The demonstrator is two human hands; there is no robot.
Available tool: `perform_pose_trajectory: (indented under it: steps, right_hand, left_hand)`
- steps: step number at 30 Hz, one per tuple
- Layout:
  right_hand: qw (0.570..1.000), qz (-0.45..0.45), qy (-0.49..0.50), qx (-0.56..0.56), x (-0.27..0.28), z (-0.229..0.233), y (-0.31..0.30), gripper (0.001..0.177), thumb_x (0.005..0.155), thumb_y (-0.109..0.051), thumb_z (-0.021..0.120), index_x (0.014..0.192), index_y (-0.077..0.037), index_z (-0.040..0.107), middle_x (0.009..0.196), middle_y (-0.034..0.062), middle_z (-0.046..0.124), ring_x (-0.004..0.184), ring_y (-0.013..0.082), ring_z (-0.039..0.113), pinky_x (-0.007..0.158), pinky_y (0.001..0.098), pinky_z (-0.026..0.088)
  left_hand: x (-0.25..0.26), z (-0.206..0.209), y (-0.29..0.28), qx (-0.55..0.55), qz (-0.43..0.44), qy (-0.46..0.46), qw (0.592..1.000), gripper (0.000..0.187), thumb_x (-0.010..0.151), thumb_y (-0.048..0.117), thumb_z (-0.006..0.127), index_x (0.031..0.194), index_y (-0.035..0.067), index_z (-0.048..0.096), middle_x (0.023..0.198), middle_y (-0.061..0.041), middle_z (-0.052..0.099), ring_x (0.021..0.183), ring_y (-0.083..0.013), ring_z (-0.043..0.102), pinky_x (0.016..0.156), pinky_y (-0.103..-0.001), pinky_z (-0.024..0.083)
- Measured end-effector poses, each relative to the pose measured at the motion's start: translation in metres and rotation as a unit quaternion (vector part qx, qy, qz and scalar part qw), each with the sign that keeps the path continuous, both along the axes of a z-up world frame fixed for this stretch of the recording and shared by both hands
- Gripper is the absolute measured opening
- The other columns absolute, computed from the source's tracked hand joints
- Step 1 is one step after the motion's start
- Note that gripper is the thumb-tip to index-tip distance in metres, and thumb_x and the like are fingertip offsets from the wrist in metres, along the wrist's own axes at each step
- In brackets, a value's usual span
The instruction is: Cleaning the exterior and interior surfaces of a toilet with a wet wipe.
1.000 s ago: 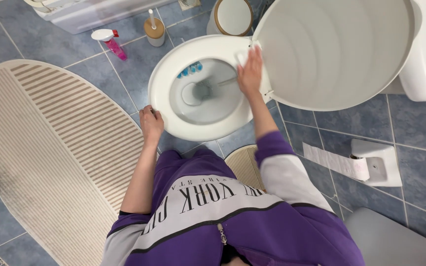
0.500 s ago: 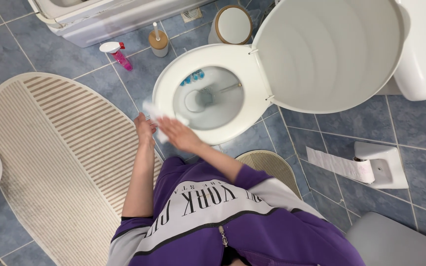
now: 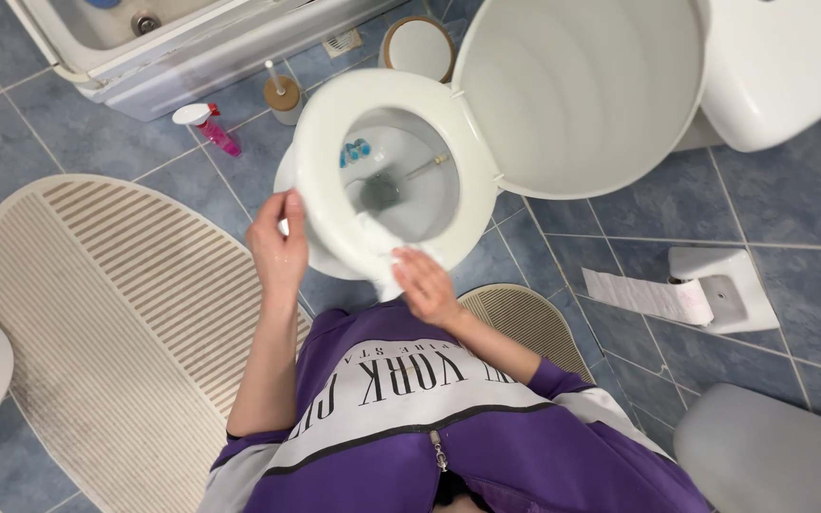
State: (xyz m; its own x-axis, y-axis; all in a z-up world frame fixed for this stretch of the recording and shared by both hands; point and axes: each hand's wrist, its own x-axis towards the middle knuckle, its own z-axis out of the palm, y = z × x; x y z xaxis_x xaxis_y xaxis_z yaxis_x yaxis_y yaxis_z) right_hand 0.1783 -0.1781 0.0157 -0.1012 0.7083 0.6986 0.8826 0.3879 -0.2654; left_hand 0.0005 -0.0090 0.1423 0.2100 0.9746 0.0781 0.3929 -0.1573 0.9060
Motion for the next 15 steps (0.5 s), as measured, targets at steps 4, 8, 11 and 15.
perform_pose_trajectory:
  steps: [4, 8, 11, 15]
  right_hand:
    - [0.992, -0.062, -0.029, 0.106, 0.062, 0.024, -0.006, 0.032, 0.09, -0.009, 0.051, 0.117, 0.004, 0.063, 0.114, 0.0295, 0.062, 0.102, 0.0483, 0.061, 0.078, 0.0531, 0.055]
    - [0.959, -0.193, -0.028, 0.205, 0.099, 0.086, 0.002, 0.035, 0.095, -0.007, 0.042, 0.112, 0.015, 0.063, 0.099, 0.0311, 0.063, 0.088, 0.0461, 0.063, 0.072, 0.0511, 0.053]
    - [0.934, -0.262, -0.059, 0.233, 0.129, 0.116, 0.004, 0.034, 0.096, -0.001, 0.038, 0.114, 0.017, 0.061, 0.102, 0.0307, 0.062, 0.089, 0.0448, 0.063, 0.073, 0.0505, 0.053]
    - [0.904, -0.345, -0.113, 0.227, 0.162, 0.142, 0.005, 0.033, 0.099, 0.001, 0.037, 0.121, 0.012, 0.059, 0.112, 0.0283, 0.061, 0.097, 0.0408, 0.064, 0.077, 0.0466, 0.053]
  left_hand:
    - [0.055, 0.028, -0.004, 0.124, -0.173, -0.099, 0.972, 0.034, 0.097, 0.001, 0.049, 0.129, -0.008, 0.053, 0.109, -0.028, 0.06, 0.106, -0.0442, 0.056, 0.095, -0.051, 0.042]
    - [0.115, 0.015, -0.017, 0.171, -0.302, -0.108, 0.932, 0.054, 0.099, 0.006, 0.043, 0.148, -0.005, 0.023, 0.136, -0.028, 0.047, 0.127, -0.0429, 0.044, 0.108, -0.05, 0.032]
    - [0.147, 0.008, -0.033, 0.149, -0.339, -0.116, 0.922, 0.056, 0.097, 0.004, 0.044, 0.148, -0.006, 0.021, 0.136, -0.026, 0.048, 0.127, -0.0404, 0.044, 0.108, -0.049, 0.032]
    - [0.172, -0.01, -0.046, 0.114, -0.361, -0.123, 0.917, 0.055, 0.097, 0.005, 0.043, 0.148, -0.004, 0.023, 0.134, -0.022, 0.049, 0.127, -0.0358, 0.044, 0.109, -0.046, 0.031]
